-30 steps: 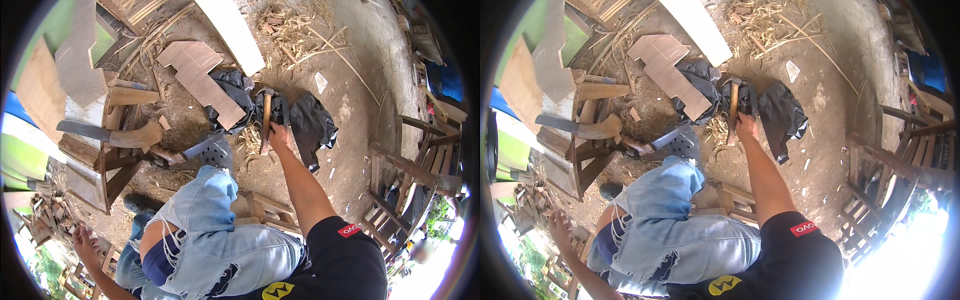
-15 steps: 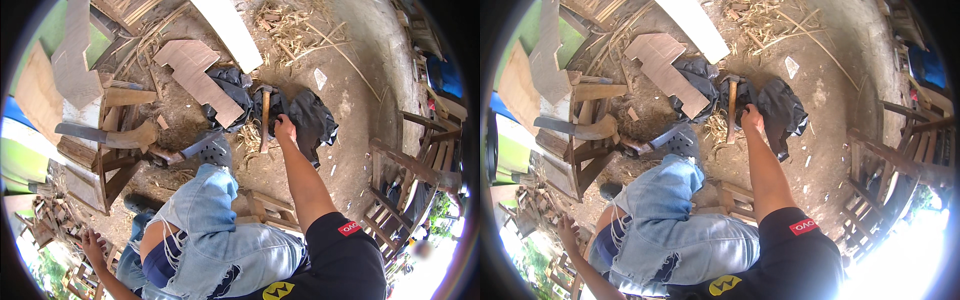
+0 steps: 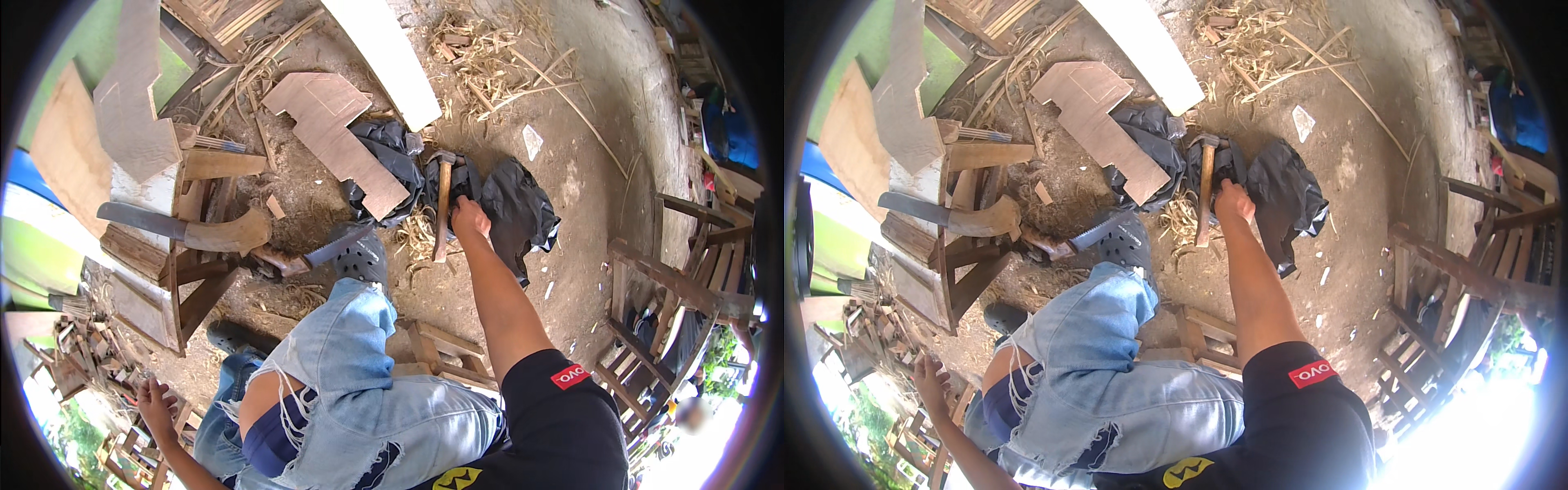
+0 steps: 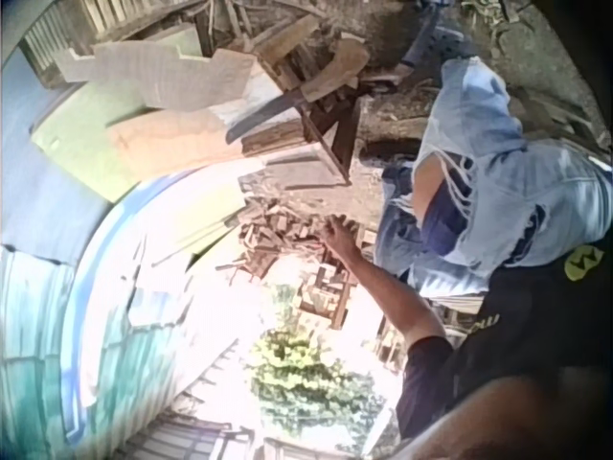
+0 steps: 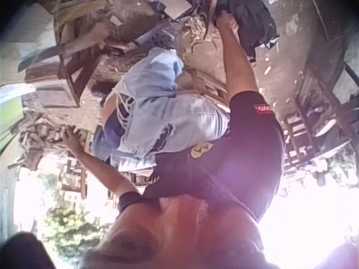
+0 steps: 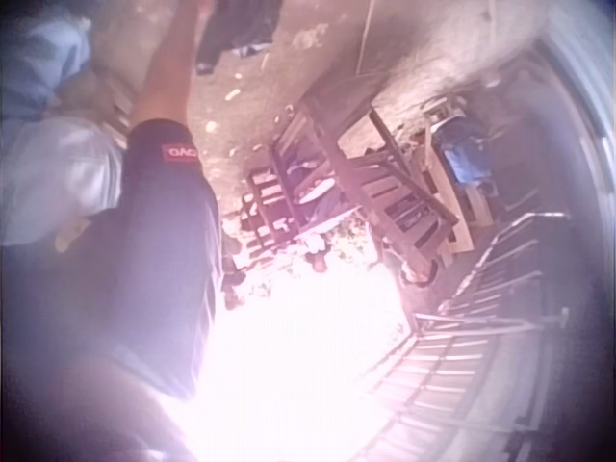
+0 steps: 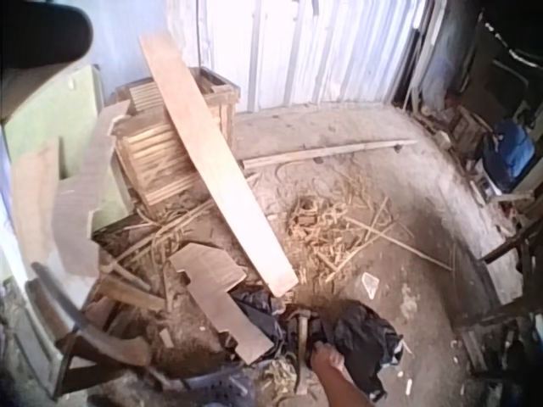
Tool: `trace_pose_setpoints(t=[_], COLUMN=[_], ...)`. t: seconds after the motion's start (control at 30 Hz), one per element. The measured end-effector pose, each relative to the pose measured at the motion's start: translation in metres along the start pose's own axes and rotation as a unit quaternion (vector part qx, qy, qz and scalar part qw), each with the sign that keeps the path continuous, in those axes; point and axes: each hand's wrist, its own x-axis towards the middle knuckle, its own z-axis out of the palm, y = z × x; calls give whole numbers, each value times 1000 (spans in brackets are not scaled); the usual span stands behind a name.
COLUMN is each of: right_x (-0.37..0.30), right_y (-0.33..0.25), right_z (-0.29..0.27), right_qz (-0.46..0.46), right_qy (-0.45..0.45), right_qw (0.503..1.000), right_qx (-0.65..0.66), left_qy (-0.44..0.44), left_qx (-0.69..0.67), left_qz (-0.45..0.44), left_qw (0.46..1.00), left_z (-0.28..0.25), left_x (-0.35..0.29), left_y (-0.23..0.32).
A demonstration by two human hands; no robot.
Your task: The person aligns two shaped wooden pieces and secures them together using nails and a hammer. They repeatedly position the pieces, insert nails, and strike them into place while working in a cluttered workshop.
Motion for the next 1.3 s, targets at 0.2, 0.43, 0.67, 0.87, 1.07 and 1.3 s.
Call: trace_pose_setpoints(t=[0.2, 0.43, 0.67, 0.87, 1.07, 1.3], right_x=[-1, -21, -18, -14, 24, 60], right_y=[2, 20, 35, 16, -67, -142], right_z=[-9, -11, -6, -23, -58, -64], right_qz=[-10, 20, 15, 18, -190, -242], right_qy=[-8, 21, 26, 47, 101, 46], right_qw=[999, 983, 955, 985, 962, 961], right_qx=[43, 180, 295, 165, 167, -127], left_qy=[1, 7, -2, 0, 7, 24], left_qx=[-2, -22, -55, -54, -32, -45], left_qz=[18, 71, 136, 137, 123, 89], left_qw=[1000, 997, 989, 989, 992, 995], left_z=[0, 4, 16, 16, 5, 0], left_x=[0, -10, -23, -22, -11, -13], left_y=[1, 19, 42, 39, 29, 28])
